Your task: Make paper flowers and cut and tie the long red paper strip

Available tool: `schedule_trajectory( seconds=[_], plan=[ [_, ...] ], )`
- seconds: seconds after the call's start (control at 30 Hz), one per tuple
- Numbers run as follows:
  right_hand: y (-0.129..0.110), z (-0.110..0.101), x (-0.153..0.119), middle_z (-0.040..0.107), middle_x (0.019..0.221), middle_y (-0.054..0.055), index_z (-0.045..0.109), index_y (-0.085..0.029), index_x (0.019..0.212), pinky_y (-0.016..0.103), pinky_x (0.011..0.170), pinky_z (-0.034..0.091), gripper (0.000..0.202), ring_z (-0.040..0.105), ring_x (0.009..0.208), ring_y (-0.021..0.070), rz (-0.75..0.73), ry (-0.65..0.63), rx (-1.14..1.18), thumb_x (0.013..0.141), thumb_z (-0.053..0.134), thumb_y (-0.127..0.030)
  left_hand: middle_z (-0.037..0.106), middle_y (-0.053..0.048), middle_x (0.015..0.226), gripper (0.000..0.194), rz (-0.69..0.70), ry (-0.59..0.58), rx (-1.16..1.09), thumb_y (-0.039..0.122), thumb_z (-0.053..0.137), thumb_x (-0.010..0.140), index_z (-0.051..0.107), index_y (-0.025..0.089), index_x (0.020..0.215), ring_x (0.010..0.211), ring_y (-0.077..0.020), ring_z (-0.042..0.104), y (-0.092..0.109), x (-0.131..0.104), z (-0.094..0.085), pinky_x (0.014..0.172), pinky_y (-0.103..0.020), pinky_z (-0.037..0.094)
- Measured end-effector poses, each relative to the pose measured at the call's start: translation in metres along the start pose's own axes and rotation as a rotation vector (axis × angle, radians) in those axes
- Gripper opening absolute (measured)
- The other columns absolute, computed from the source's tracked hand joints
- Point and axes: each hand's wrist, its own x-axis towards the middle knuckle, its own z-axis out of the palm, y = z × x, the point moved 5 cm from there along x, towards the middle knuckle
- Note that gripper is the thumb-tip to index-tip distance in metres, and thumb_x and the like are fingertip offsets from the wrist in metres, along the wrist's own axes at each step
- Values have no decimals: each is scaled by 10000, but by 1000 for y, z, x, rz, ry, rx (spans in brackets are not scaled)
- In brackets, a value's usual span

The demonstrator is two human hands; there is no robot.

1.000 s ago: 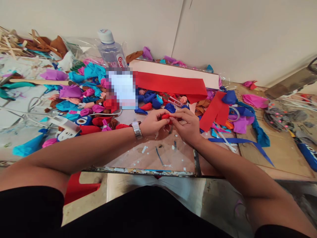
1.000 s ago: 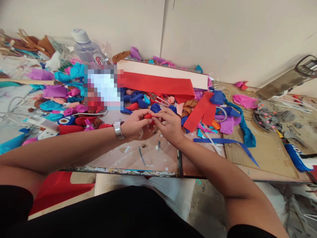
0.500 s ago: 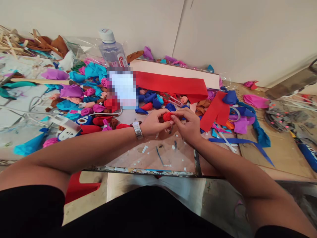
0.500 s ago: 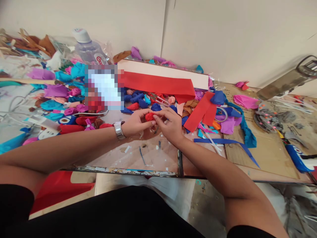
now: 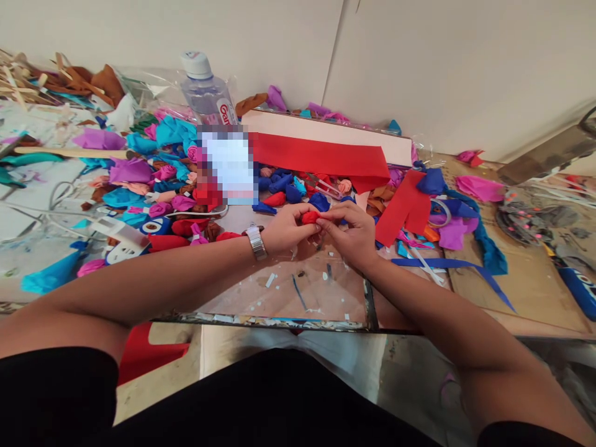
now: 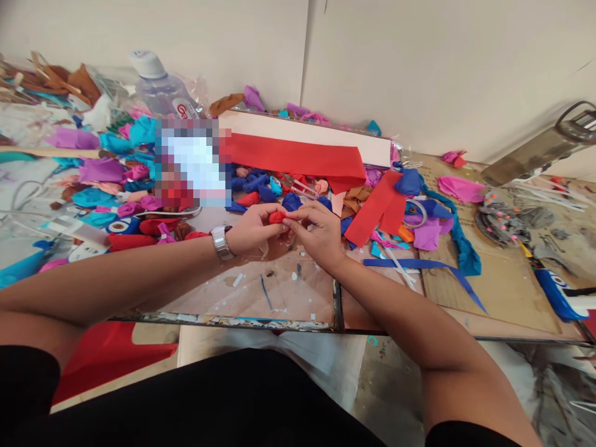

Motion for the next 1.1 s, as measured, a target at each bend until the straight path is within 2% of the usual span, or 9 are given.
schedule_trajectory(
  seconds=[0.13, 0.23, 0.4, 0.5, 0.7, 0.9, 1.1],
  plan=[
    [-2, 0, 0, 768, 927, 40, 859, -300, 989, 359, 721, 610, 107, 714, 858, 210, 16, -19, -18, 935, 828, -386, 749, -16, 765, 181, -4, 9, -1, 284, 763, 818, 687, 150, 912, 677, -136, 714, 0, 1, -1, 669, -247, 580],
    [-6, 0, 0, 771, 974, 50, 859, -287, 1051, 369, 774, 617, 141, 720, 881, 206, -14, -30, -11, 969, 747, -307, 744, -20, 759, 213, -17, 20, -27, 313, 773, 832, 674, 146, 921, 656, -131, 703, -1, 2, -2, 650, -243, 570],
    [-8, -1, 0, 765, 1011, 47, 862, -299, 1069, 377, 834, 621, 219, 727, 913, 200, -52, -26, -32, 942, 710, -208, 742, -23, 755, 217, -23, 15, -39, 317, 779, 836, 668, 146, 909, 648, -124, 692, -2, 3, -4, 654, -244, 566],
    [-8, -1, 0, 770, 1009, 48, 857, -295, 1060, 367, 800, 617, 186, 722, 906, 202, -50, -24, -58, 946, 725, -233, 747, -26, 760, 221, -23, 16, -27, 328, 780, 838, 672, 150, 909, 657, -133, 699, -3, 2, -5, 658, -251, 566],
    [-9, 0, 1, 777, 910, 29, 819, -260, 1001, 325, 673, 586, 89, 660, 728, 169, 47, -22, -51, 962, 752, -303, 764, -36, 821, 237, 22, 9, 60, 353, 786, 858, 694, 153, 946, 712, -146, 727, -2, -1, -2, 678, -247, 560],
    [-7, 1, 0, 774, 886, 19, 807, -245, 986, 311, 681, 572, 70, 669, 735, 160, 49, -21, -19, 974, 749, -281, 756, -35, 805, 242, 22, 1, 48, 367, 787, 862, 685, 153, 912, 699, -141, 719, -1, -1, -1, 666, -240, 556],
    [-1, 0, 0, 774, 944, 37, 867, -310, 1010, 344, 703, 589, 98, 708, 837, 192, -32, -6, -21, 965, 797, -363, 759, -33, 770, 184, -15, 1, 9, 317, 763, 835, 687, 152, 867, 675, -141, 714, 0, 1, -3, 663, -249, 572]
  ],
)
